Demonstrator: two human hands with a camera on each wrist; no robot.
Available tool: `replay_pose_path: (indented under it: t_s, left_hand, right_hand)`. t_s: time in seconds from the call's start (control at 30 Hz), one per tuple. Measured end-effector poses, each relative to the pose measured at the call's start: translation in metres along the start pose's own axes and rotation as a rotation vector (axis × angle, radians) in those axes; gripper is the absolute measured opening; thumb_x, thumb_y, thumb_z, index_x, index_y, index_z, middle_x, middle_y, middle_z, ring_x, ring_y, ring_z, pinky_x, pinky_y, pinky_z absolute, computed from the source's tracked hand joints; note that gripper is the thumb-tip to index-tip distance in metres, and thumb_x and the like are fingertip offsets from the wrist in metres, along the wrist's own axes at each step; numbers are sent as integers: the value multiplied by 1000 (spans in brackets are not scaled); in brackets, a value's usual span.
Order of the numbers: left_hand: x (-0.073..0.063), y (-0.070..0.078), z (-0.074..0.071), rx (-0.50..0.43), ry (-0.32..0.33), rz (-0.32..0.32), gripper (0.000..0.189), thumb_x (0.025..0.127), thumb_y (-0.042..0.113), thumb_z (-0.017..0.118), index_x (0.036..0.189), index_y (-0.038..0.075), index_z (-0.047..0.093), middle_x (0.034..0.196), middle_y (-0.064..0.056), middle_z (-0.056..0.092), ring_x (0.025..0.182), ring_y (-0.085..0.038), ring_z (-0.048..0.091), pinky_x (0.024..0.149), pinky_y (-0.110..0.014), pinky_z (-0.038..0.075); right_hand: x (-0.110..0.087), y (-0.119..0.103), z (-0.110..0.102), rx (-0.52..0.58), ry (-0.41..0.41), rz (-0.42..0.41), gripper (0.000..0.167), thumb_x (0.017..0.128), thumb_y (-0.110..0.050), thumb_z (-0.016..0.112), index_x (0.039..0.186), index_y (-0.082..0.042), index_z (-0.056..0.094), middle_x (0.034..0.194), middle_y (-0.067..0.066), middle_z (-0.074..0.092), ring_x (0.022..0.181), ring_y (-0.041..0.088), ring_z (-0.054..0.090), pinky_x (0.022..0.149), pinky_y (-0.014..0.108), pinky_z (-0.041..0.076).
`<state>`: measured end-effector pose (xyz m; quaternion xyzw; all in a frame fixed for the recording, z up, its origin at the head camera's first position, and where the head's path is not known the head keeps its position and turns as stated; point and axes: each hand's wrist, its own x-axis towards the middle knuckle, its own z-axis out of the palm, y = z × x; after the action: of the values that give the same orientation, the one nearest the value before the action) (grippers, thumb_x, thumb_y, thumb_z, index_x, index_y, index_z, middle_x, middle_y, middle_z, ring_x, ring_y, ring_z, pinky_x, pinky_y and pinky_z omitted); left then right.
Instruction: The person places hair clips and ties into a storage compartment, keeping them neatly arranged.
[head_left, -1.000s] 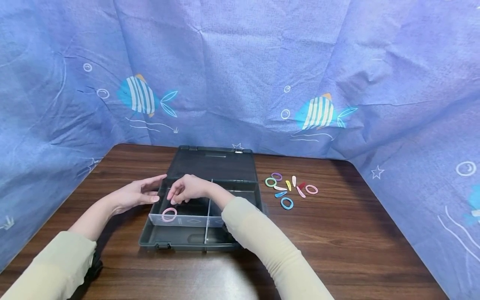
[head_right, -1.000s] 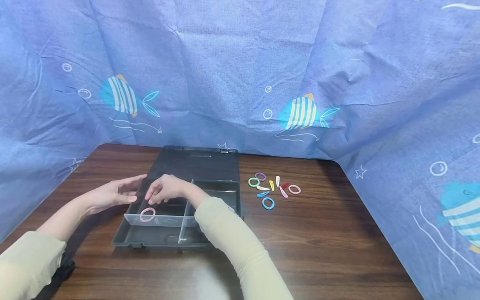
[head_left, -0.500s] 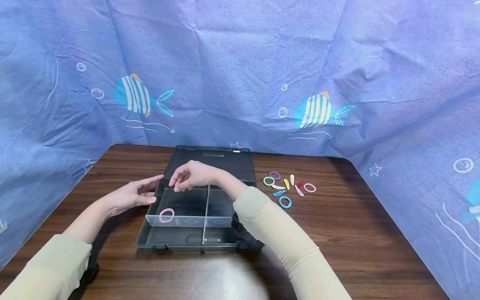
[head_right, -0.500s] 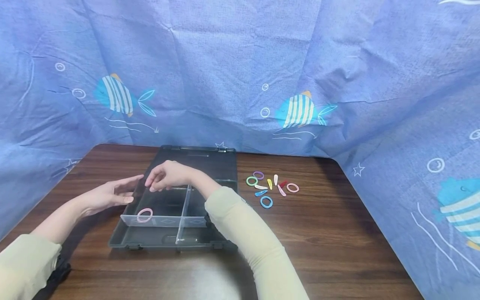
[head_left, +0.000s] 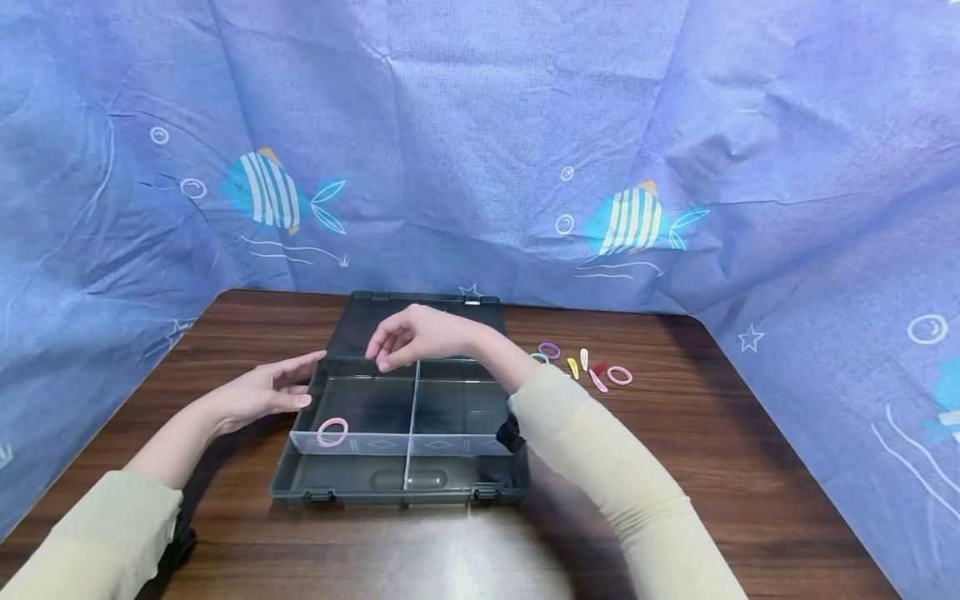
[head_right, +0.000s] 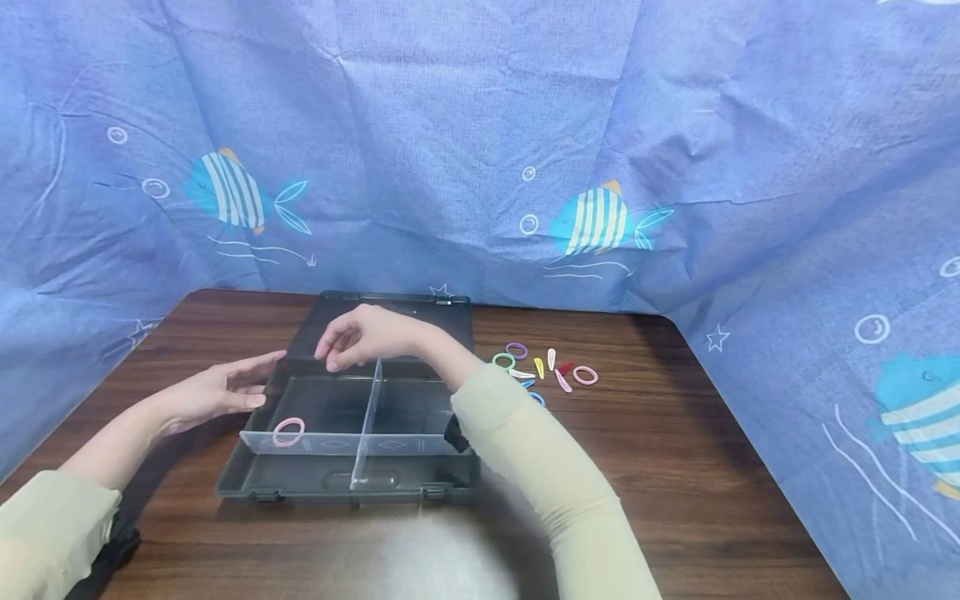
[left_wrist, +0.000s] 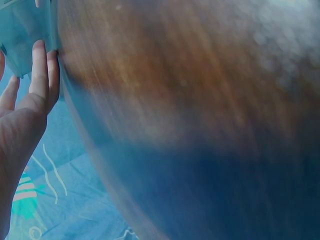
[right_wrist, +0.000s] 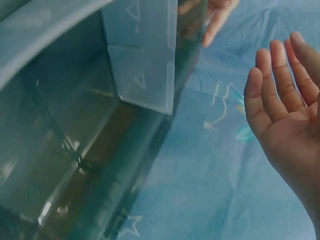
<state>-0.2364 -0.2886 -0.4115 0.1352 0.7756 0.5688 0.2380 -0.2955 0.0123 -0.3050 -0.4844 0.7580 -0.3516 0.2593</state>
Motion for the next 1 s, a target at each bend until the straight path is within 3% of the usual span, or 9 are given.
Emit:
replay_pose_path:
  t_s: [0.13, 0.37, 0.67, 0.73, 0.9, 1.0]
  left_hand:
    - [0, 0, -1, 4, -2, 15, 79, 92, 9, 61, 152, 8, 9, 153, -29, 13, 136, -43, 23, 90, -18, 44]
    - [-2, 1, -3, 11, -5, 22, 79, 92, 11, 60, 152, 8, 8, 153, -29, 10, 137, -44, 20, 90, -18, 44]
    - [-3, 2, -4, 10, -12, 39, 80, 92, 11, 61, 152, 6, 8, 153, -30, 9, 137, -46, 17, 90, -17, 44]
    - [-3, 2, -4, 5, -12, 40, 81, 92, 10, 61, 152, 6, 7, 153, -30, 9, 137, -46, 17, 89, -17, 44]
    - [-4, 2, -1, -8, -20, 38, 81, 92, 10, 60, 152, 6, 7, 153, -30, 10, 138, -46, 17, 91, -18, 43]
    - [-3, 1, 0, -10, -18, 36, 81, 92, 10, 61, 152, 7, 7, 153, -30, 11, 138, -45, 17, 91, -17, 43]
  right_hand:
    - [-16, -1, -13, -12, 10, 3, 21, 87, -15, 69, 106, -7, 68, 100, 9, 69, 92, 13, 65, 80, 27, 53]
    - [-49, 2, -34, -32, 51, 16, 18, 86, -12, 70, 104, -9, 68, 95, 1, 70, 90, 14, 66, 81, 29, 52]
    - [-90, 10, -50, -18, 96, 42, 17, 86, -14, 70, 102, -10, 69, 93, 4, 70, 89, 17, 66, 80, 29, 53]
    - [-101, 12, -52, -19, 111, 85, 17, 86, -17, 70, 102, -13, 69, 94, 4, 70, 84, 15, 65, 64, 26, 53]
    - [-127, 17, -58, -18, 154, 162, 17, 86, -18, 70, 102, -14, 69, 93, 6, 70, 76, 13, 61, 46, 26, 43]
    - [-141, 20, -63, -29, 187, 175, 17, 87, -17, 69, 103, -13, 68, 93, 4, 70, 82, 17, 64, 59, 26, 50]
